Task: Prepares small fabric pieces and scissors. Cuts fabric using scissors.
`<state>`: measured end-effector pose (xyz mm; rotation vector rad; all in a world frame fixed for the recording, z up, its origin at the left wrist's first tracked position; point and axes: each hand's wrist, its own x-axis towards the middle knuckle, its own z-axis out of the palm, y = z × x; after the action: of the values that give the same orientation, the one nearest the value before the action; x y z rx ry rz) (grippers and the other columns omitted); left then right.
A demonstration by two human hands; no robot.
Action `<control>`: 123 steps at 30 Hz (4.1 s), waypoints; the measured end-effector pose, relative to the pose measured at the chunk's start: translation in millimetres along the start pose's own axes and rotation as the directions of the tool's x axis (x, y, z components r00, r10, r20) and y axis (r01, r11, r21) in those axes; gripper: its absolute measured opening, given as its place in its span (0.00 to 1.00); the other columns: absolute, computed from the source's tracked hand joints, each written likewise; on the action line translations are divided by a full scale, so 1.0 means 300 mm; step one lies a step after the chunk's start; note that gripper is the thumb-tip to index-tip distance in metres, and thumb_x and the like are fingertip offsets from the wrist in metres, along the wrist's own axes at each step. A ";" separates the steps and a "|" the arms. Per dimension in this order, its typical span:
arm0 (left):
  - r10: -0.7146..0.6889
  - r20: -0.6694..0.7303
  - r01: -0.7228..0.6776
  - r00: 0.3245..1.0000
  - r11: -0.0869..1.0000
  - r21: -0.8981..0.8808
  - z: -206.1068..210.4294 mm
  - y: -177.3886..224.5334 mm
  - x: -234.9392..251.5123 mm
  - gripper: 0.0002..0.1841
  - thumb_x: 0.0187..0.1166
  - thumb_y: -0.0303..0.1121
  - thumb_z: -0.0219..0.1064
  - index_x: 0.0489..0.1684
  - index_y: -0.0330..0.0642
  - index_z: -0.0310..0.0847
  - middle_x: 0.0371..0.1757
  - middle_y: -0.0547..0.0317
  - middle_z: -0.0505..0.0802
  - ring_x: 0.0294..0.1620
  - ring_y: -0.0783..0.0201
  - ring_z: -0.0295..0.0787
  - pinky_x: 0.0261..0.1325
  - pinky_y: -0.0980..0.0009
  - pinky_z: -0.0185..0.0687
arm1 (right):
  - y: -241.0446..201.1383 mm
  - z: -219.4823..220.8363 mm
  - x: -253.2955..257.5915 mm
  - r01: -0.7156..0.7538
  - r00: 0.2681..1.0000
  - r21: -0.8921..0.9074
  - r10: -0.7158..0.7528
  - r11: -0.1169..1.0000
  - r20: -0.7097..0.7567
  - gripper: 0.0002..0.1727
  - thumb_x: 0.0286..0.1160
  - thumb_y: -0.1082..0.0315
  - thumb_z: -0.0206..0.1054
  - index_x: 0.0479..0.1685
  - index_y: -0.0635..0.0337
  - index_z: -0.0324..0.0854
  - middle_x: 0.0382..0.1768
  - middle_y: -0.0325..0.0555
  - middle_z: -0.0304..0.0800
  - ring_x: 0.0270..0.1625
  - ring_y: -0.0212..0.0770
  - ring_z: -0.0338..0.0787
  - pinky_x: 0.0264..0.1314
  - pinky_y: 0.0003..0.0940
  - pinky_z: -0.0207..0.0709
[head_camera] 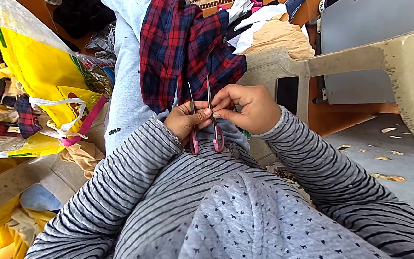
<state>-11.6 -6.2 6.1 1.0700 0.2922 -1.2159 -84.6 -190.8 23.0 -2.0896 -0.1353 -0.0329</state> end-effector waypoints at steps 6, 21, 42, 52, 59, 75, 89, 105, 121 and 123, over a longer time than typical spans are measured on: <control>0.236 0.011 -0.236 0.972 0.967 0.092 0.003 -0.026 -0.026 0.10 0.74 0.13 0.69 0.48 0.35 0.86 0.36 0.60 0.95 0.35 0.70 0.94 0.47 0.72 0.94 | -0.005 0.006 -0.027 -0.017 0.997 -0.002 0.017 1.000 -0.075 0.04 0.68 0.73 0.74 0.37 0.64 0.92 0.39 0.45 0.93 0.40 0.25 0.90 0.46 0.18 0.85; 0.647 0.187 -0.671 0.739 0.679 0.298 -0.001 -0.051 -0.043 0.13 0.69 0.14 0.71 0.50 0.33 0.84 0.44 0.60 0.96 0.38 0.73 0.93 0.45 0.76 0.92 | -0.043 0.081 -0.073 -0.040 0.938 0.125 0.080 0.991 -0.337 0.04 0.65 0.77 0.76 0.35 0.67 0.87 0.45 0.46 0.87 0.45 0.26 0.88 0.50 0.19 0.86; 0.670 0.197 -0.683 0.716 0.614 0.397 -0.020 -0.070 -0.009 0.11 0.74 0.15 0.69 0.52 0.30 0.81 0.46 0.58 0.95 0.41 0.73 0.94 0.51 0.73 0.93 | -0.028 0.163 -0.065 -0.158 0.872 0.290 0.271 0.944 -0.406 0.07 0.62 0.84 0.73 0.37 0.67 0.85 0.38 0.41 0.91 0.38 0.24 0.89 0.45 0.20 0.87; 0.657 0.181 -0.661 0.732 0.618 0.426 -0.023 -0.070 -0.001 0.11 0.73 0.15 0.68 0.51 0.30 0.81 0.44 0.58 0.94 0.40 0.74 0.94 0.50 0.74 0.93 | -0.042 0.158 -0.049 -0.280 0.850 0.330 0.393 0.901 -0.351 0.08 0.63 0.84 0.73 0.36 0.64 0.85 0.33 0.37 0.90 0.33 0.22 0.87 0.40 0.17 0.85; 0.581 0.125 -0.564 0.804 0.678 0.471 -0.005 -0.048 0.009 0.12 0.76 0.17 0.68 0.55 0.30 0.81 0.44 0.57 0.94 0.39 0.74 0.93 0.49 0.75 0.92 | -0.013 0.160 -0.045 -0.275 0.851 0.390 0.411 0.879 -0.328 0.09 0.67 0.82 0.71 0.42 0.64 0.82 0.36 0.37 0.88 0.35 0.23 0.87 0.42 0.19 0.85; -0.010 0.087 -0.038 0.996 0.847 0.530 0.356 0.105 0.107 0.22 0.95 0.43 0.50 0.79 0.39 0.70 0.53 0.56 0.85 0.32 0.72 0.76 0.35 0.76 0.74 | 0.159 -0.119 -0.164 -0.346 0.540 0.745 0.771 0.570 -0.339 0.09 0.84 0.77 0.59 0.55 0.62 0.81 0.38 0.36 0.89 0.34 0.29 0.89 0.43 0.28 0.88; -0.387 -0.179 0.424 0.904 0.771 0.475 0.510 -0.284 0.530 0.21 0.86 0.24 0.50 0.78 0.30 0.63 0.72 0.38 0.77 0.66 0.52 0.82 0.64 0.57 0.82 | 0.448 -0.110 -0.467 -0.905 0.315 0.169 0.883 0.390 -0.349 0.14 0.77 0.72 0.71 0.57 0.68 0.86 0.48 0.60 0.92 0.48 0.55 0.92 0.59 0.57 0.83; -0.198 0.416 -0.264 0.888 0.520 0.812 0.336 -0.125 0.321 0.23 0.86 0.27 0.57 0.80 0.41 0.73 0.79 0.55 0.83 0.73 0.60 0.84 0.72 0.56 0.81 | 0.416 -0.080 -0.422 -0.878 0.451 -0.026 0.806 0.479 -0.384 0.14 0.78 0.74 0.68 0.59 0.71 0.85 0.52 0.65 0.91 0.53 0.59 0.92 0.61 0.57 0.82; 0.348 0.443 -0.530 0.826 0.747 0.401 -0.096 0.048 -0.049 0.16 0.83 0.31 0.63 0.67 0.42 0.85 0.69 0.52 0.91 0.67 0.55 0.90 0.69 0.58 0.88 | 0.415 -0.085 -0.426 -0.795 0.485 -0.079 0.553 0.601 -0.678 0.14 0.82 0.66 0.67 0.54 0.68 0.89 0.54 0.64 0.90 0.57 0.60 0.90 0.66 0.54 0.80; 0.367 0.345 -0.490 0.864 0.769 0.410 -0.115 0.042 -0.044 0.17 0.82 0.28 0.61 0.66 0.41 0.84 0.68 0.53 0.91 0.66 0.56 0.91 0.68 0.59 0.88 | 0.386 -0.063 -0.410 -0.760 0.573 -0.140 0.552 0.635 -0.605 0.14 0.81 0.64 0.68 0.47 0.69 0.90 0.49 0.64 0.91 0.52 0.61 0.91 0.60 0.58 0.82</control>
<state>6.1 28.7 3.9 1.3091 -0.4704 -0.9976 -193.3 -274.7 -77.2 -2.3119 1.1085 -0.1628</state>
